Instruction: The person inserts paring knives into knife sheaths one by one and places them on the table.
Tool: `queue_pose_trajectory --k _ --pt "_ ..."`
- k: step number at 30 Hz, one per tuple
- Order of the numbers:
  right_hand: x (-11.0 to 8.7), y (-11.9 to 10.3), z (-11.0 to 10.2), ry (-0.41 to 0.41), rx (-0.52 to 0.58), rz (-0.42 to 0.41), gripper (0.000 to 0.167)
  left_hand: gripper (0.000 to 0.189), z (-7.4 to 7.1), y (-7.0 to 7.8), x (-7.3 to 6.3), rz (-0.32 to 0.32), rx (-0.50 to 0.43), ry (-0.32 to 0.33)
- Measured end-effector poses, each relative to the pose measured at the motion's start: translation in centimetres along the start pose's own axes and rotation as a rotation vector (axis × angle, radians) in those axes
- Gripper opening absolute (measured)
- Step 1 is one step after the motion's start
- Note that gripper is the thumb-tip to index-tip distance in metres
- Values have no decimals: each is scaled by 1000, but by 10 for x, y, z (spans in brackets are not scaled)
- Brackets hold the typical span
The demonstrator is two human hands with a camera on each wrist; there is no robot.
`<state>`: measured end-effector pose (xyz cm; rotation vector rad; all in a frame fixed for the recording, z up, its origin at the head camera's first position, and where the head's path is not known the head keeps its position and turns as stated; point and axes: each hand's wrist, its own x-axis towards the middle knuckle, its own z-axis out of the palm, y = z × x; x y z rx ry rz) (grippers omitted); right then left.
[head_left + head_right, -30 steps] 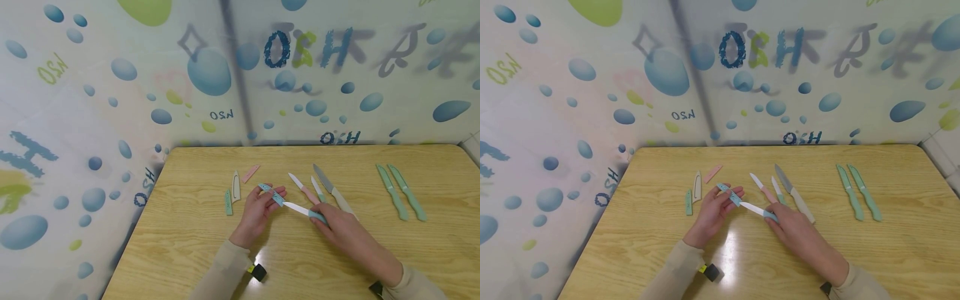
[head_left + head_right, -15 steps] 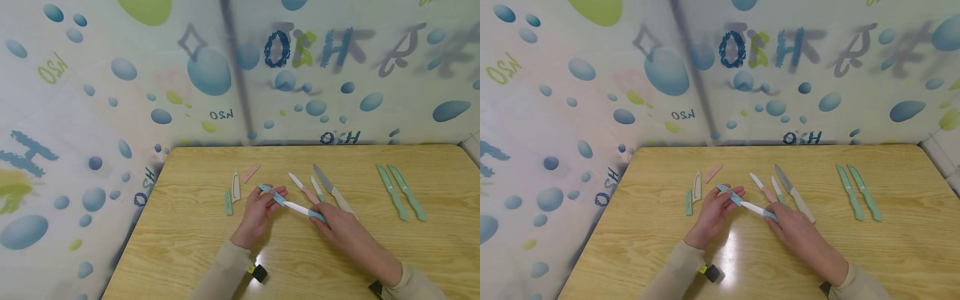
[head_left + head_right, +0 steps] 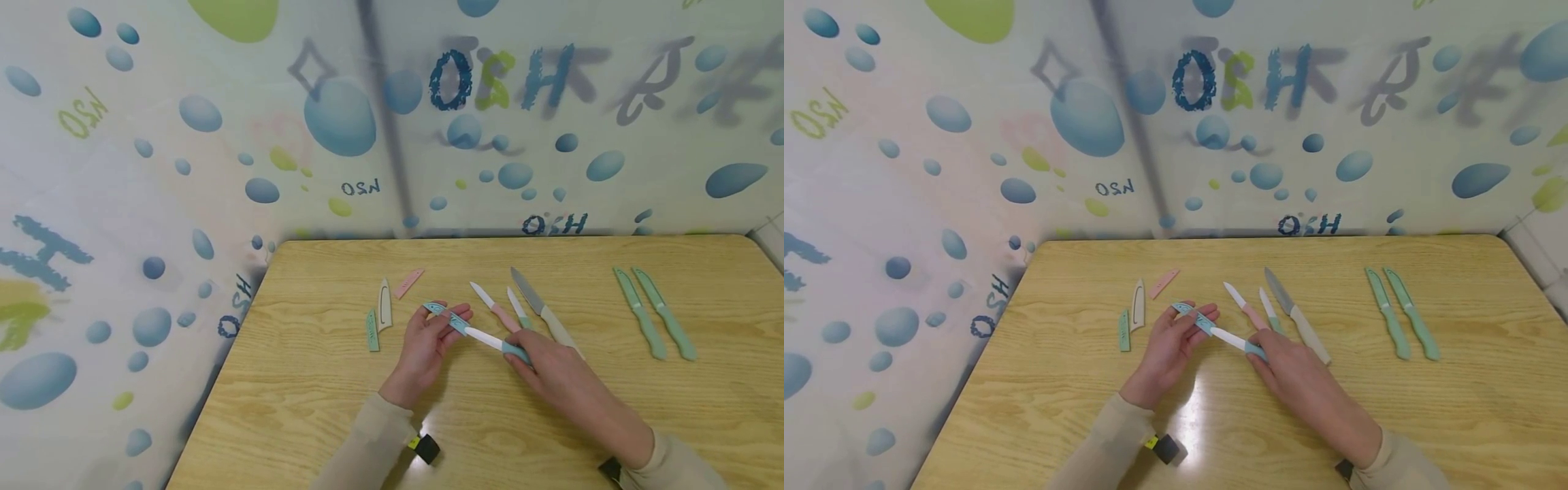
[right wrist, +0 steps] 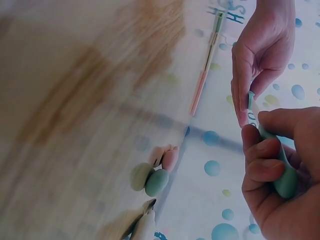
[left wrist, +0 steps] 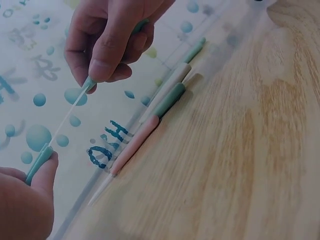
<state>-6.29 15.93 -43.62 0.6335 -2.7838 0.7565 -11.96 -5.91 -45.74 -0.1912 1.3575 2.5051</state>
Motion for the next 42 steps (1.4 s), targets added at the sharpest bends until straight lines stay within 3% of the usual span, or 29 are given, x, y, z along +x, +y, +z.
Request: queue_pose_trajectory --k 13,37,42 --pt "2 -3 3 -9 39 7 23 18 5 -7 1 -17 -25 12" --pt "8 -7 9 34 35 -16 25 17 16 -11 -4 23 -14 -6" --pt "9 -6 8 -24 157 66 29 27 17 -8 -4 25 -25 -23"
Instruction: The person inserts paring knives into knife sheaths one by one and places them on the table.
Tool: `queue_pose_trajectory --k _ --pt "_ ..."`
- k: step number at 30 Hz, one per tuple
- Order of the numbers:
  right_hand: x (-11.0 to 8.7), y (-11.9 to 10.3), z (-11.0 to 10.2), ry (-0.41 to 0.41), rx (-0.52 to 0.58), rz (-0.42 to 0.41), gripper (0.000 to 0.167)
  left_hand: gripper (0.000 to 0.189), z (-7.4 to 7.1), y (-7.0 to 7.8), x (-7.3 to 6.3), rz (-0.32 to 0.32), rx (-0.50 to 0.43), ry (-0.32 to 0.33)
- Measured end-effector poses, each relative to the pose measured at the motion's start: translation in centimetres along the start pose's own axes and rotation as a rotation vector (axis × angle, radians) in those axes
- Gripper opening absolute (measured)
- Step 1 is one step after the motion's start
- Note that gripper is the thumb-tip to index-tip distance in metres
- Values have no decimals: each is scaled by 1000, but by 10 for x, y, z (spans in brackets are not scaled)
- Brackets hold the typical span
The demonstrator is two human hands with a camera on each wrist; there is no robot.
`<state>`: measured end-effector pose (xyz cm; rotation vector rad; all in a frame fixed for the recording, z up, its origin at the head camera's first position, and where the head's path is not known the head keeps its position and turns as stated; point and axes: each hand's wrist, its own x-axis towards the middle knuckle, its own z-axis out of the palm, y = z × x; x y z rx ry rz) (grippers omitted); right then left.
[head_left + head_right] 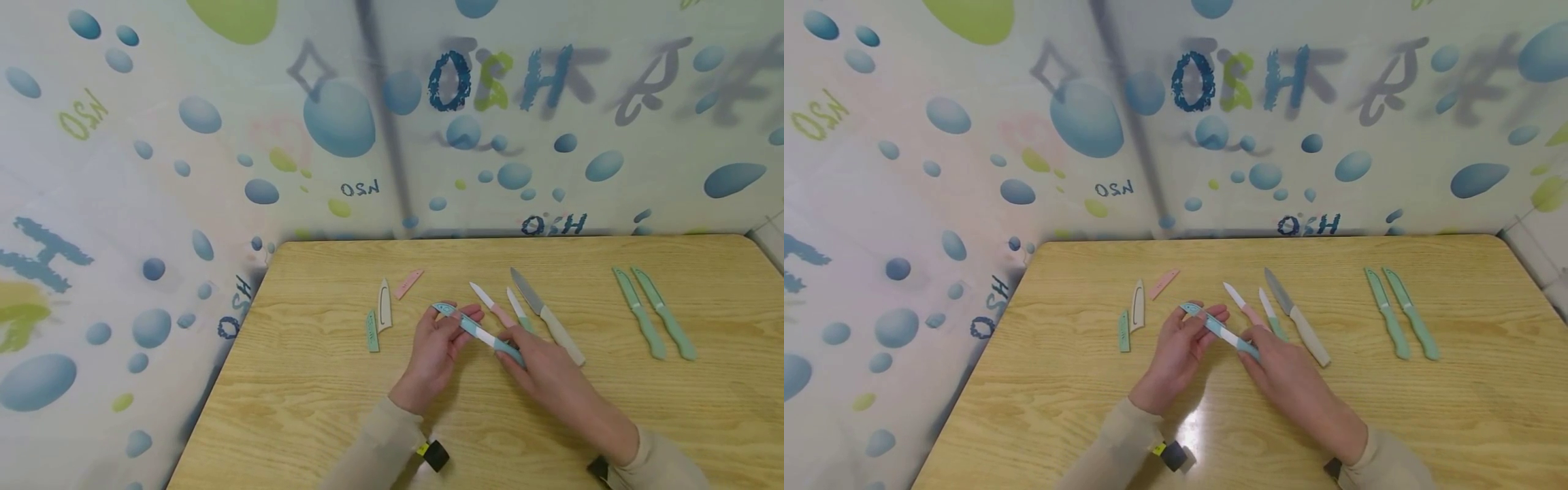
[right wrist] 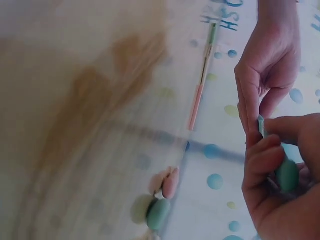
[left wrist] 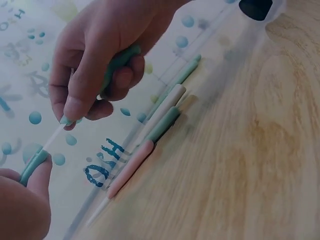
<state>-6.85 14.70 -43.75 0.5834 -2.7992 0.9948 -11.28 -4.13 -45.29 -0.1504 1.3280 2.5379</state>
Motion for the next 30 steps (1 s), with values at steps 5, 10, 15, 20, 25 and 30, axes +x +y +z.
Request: queue_pose_trajectory --k 5,10,15,20,25,30 --pt "-4 1 -5 -103 196 161 18 33 1 7 0 3 -18 5" --pt "-6 0 -8 -140 224 205 29 30 2 11 1 19 5 15" --pt "-6 -2 -9 -138 243 191 28 25 1 9 2 32 33 -12" --pt "-7 -3 -8 -135 249 182 27 19 0 5 2 46 69 -57" --pt "-8 -3 -6 -147 274 198 29 19 0 2 1 45 74 -76" --pt "-8 -5 -6 -144 282 196 30 22 2 2 0 43 67 -70"
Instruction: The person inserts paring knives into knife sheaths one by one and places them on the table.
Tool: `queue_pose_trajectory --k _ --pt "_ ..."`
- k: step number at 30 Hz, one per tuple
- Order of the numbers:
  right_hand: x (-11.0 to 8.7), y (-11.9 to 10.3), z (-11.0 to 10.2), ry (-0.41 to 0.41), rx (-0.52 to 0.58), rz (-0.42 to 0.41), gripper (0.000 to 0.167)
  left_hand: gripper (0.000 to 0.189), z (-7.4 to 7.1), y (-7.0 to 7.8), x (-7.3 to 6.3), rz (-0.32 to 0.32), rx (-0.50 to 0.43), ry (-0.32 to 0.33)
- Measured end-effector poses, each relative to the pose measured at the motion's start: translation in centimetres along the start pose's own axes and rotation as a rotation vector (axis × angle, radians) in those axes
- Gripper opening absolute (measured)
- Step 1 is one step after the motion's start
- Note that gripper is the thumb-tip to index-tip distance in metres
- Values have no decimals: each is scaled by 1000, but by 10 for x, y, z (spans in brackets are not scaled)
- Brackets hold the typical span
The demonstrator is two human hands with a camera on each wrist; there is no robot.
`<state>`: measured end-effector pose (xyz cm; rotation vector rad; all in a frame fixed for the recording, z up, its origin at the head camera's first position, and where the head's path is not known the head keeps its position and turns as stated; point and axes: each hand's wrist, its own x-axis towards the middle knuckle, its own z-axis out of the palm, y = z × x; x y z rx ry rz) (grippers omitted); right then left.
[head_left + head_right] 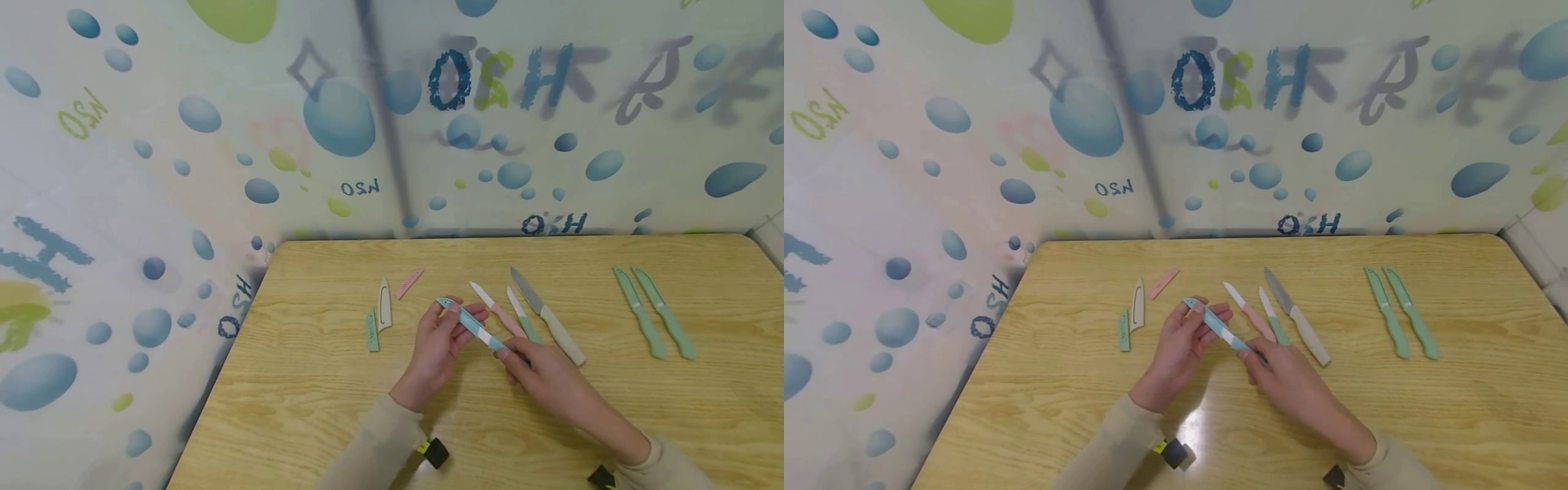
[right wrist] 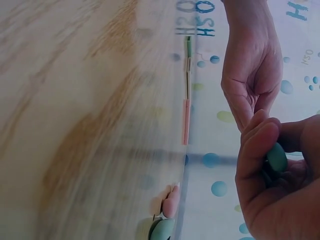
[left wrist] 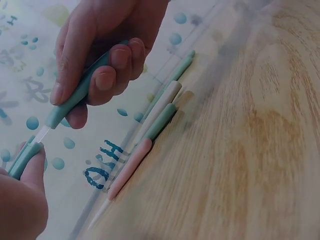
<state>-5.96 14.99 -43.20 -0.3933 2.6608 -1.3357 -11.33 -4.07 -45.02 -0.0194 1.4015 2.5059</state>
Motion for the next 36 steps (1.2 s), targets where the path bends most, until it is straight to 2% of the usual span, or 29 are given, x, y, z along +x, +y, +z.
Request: queue_pose_trajectory --k 6,16,23,36 --pt "0 -3 -1 0 -2 0 30 18 2 0 0 -4 -6 -6" --pt "2 -4 1 23 -26 -12 32 23 3 -2 -3 -5 26 -29" --pt "3 -5 2 23 -21 -15 32 21 4 -4 -4 -20 0 -56" --pt "5 -6 1 8 -16 -12 32 23 5 -6 -3 -24 -17 -19"
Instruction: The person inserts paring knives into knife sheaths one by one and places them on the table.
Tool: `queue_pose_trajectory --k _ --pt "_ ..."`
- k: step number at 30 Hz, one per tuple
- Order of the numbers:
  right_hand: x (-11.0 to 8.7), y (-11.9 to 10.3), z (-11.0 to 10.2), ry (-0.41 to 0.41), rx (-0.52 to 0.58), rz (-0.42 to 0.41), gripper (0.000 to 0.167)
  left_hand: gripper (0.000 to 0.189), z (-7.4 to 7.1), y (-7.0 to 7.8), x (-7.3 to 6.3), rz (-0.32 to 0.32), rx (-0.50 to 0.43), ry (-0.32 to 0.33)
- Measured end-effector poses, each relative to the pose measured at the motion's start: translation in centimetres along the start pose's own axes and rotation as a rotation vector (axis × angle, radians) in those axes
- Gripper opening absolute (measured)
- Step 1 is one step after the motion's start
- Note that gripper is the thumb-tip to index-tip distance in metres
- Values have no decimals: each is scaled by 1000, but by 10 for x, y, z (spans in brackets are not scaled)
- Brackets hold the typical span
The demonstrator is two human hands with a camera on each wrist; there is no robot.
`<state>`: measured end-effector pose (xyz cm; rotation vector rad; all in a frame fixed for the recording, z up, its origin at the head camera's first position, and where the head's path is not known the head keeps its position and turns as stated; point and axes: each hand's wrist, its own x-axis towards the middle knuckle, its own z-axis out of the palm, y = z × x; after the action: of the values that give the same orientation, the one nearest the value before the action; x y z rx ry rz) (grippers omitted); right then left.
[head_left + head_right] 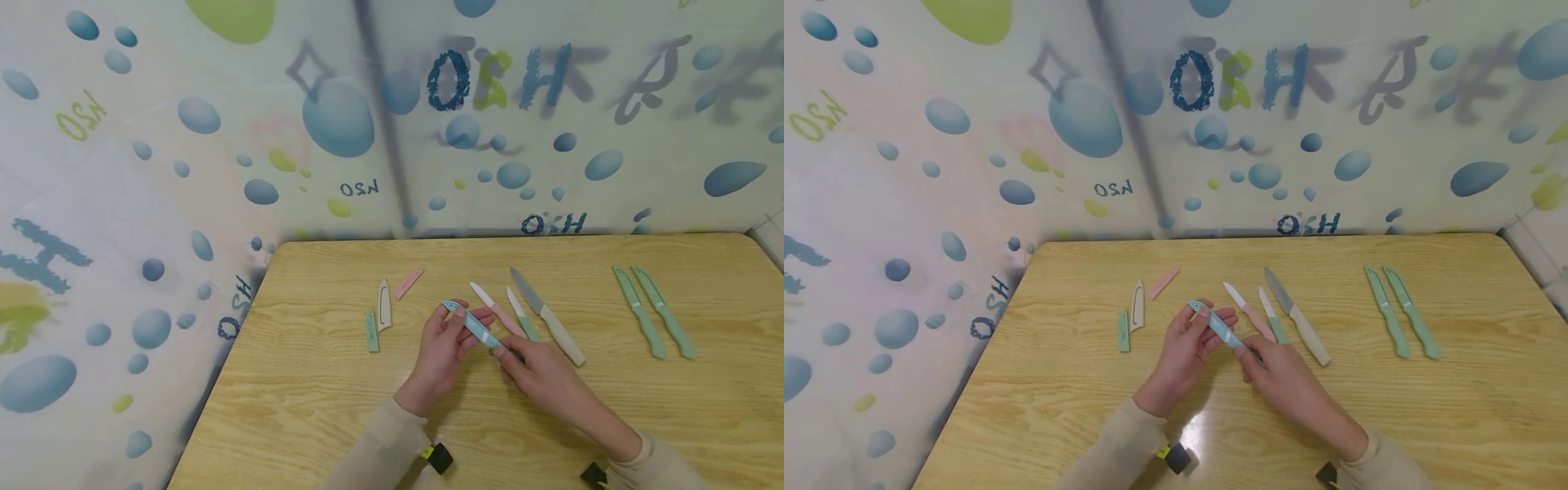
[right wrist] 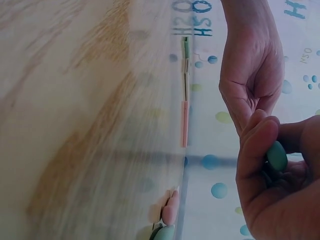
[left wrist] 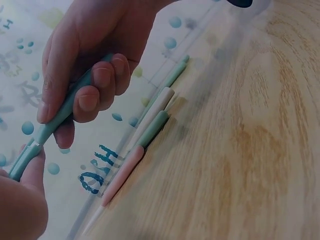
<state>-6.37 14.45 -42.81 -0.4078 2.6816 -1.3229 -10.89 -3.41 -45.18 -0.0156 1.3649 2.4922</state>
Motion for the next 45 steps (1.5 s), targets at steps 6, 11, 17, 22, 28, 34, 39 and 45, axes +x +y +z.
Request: queue_pose_trajectory --k 6,11,17,22,28,34,39,45 --pt "3 3 0 77 -156 -45 18 30 2 0 1 -11 -5 62" --pt "5 7 -2 189 -370 -103 19 28 6 -2 2 -13 15 91" --pt "2 10 -4 238 -467 -142 19 23 12 -7 3 -22 23 67" --pt "1 12 -6 256 -506 -150 21 20 14 -9 4 -33 39 48" --pt "-2 17 -13 238 -480 -124 19 20 11 -1 5 -57 -1 43" --pt "-7 28 -35 254 -477 -84 21 32 5 12 7 -40 -18 100" --pt "-10 42 -61 228 -467 3 26 29 0 19 8 -26 -32 130" --pt "-14 66 -89 224 -487 75 34 23 -10 25 7 3 -18 172"
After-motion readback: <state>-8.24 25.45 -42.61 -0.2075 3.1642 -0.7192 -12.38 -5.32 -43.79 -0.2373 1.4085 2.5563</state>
